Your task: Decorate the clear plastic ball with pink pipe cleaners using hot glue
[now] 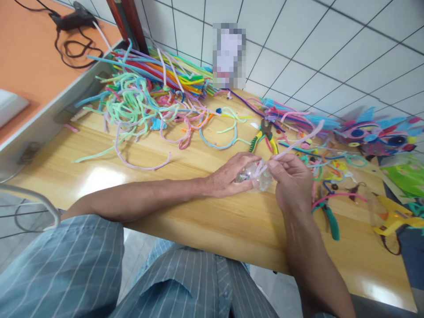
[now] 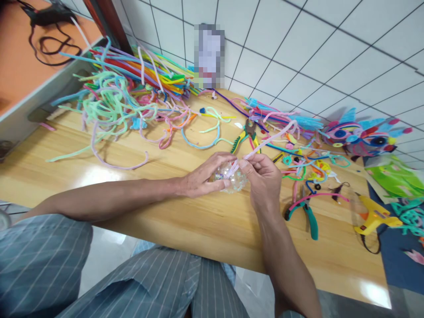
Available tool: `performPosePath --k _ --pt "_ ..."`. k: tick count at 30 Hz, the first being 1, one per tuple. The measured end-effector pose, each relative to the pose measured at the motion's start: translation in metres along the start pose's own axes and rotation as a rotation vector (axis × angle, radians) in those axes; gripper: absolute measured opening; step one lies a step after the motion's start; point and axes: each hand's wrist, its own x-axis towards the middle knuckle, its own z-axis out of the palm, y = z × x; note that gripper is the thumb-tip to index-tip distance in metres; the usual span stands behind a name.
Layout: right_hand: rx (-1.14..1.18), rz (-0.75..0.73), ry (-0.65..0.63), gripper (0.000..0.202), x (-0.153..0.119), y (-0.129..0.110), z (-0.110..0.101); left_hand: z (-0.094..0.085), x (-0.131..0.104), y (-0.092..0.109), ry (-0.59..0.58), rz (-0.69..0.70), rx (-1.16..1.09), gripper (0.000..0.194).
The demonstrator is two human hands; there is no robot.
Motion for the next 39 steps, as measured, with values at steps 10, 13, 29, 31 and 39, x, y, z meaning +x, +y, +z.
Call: performPosePath --k 10,13,29,31,39 --pt "0.034 -0.015 0.038 0.024 -0.001 0.005 0.003 -0.001 0.002 0.003 0.008 -0.073 -0.058 0.053" --pt "0.017 -0.01 0.039 0.024 -0.002 0.005 0.003 -0.001 0.003 0.006 0.015 -0.112 -0.077 0.051" --pt "-0.015 -0.038 0.03 0.017 -0.004 0.01 0.002 -0.001 0.005 0.014 0.039 -0.229 -0.164 0.042" --pt "0.0 -0.034 0.031 0.018 -0.004 0.01 0.002 0.0 0.004 0.015 0.046 -0.238 -0.17 0.042" --pt "-0.007 -0.016 0.026 0.016 -0.005 0.015 0.001 0.003 0.003 0.015 0.064 -0.242 -0.165 0.045"
